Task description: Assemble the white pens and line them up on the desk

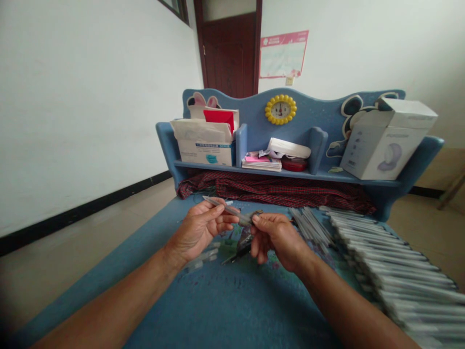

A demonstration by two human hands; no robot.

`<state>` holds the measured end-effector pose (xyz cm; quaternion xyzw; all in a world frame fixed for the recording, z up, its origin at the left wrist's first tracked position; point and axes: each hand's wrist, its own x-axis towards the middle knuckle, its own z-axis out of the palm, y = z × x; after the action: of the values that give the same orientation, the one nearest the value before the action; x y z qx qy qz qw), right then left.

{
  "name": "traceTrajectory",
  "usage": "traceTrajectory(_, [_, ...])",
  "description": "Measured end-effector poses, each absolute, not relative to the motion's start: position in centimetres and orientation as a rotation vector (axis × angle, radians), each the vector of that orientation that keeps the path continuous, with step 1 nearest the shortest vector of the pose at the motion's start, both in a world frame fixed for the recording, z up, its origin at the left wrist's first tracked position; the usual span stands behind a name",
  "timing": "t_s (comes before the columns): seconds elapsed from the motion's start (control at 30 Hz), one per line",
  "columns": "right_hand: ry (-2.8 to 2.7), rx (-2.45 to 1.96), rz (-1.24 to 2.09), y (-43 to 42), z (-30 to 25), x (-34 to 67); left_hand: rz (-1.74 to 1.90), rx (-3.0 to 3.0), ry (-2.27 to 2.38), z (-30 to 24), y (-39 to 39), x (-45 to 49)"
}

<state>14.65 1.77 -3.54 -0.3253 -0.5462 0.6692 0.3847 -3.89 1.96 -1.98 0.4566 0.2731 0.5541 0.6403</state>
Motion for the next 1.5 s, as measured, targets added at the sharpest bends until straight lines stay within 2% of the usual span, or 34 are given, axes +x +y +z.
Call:
traceTrajectory(0.23, [-1.288,-0.731,1.864,2.0,-3.7,14.8,1.247,1.07,0.582,-1.7,1.9,-4.0])
traceTrajectory(0.63, [-1.274,-0.762,1.905,2.2,-3.9,14.8,1.254,1.094,0.633,-1.7,1.9,-3.9])
traceTrajectory(0.8, [-1.358,-0.898,1.811,2.2,-4.0,14.7,1.266,1.116,0.688,-1.8,1.9,-4.0])
traceTrajectory(0.97, [-1.538,-0.956,1.532,1.9,-3.7,14.6,1.252,1.153,0.729,-2.2,1.7,-3.8])
traceTrajectory(1.13, [-1.711,-0.962,1.371,1.2,-3.4,14.1,1.076,1.322,0.819,-2.1,1.6,-4.1])
traceTrajectory(1.37, [-1.68,-1.083,1.328,1.2,-3.9,13.9,0.589,2.022,1.373,-1.0,2.5,-6.7])
traceTrajectory(1.5, [-1.695,-1.12,1.32,1.4,-4.1,13.9,0.353,2.389,1.473,-1.8,2.8,-7.4])
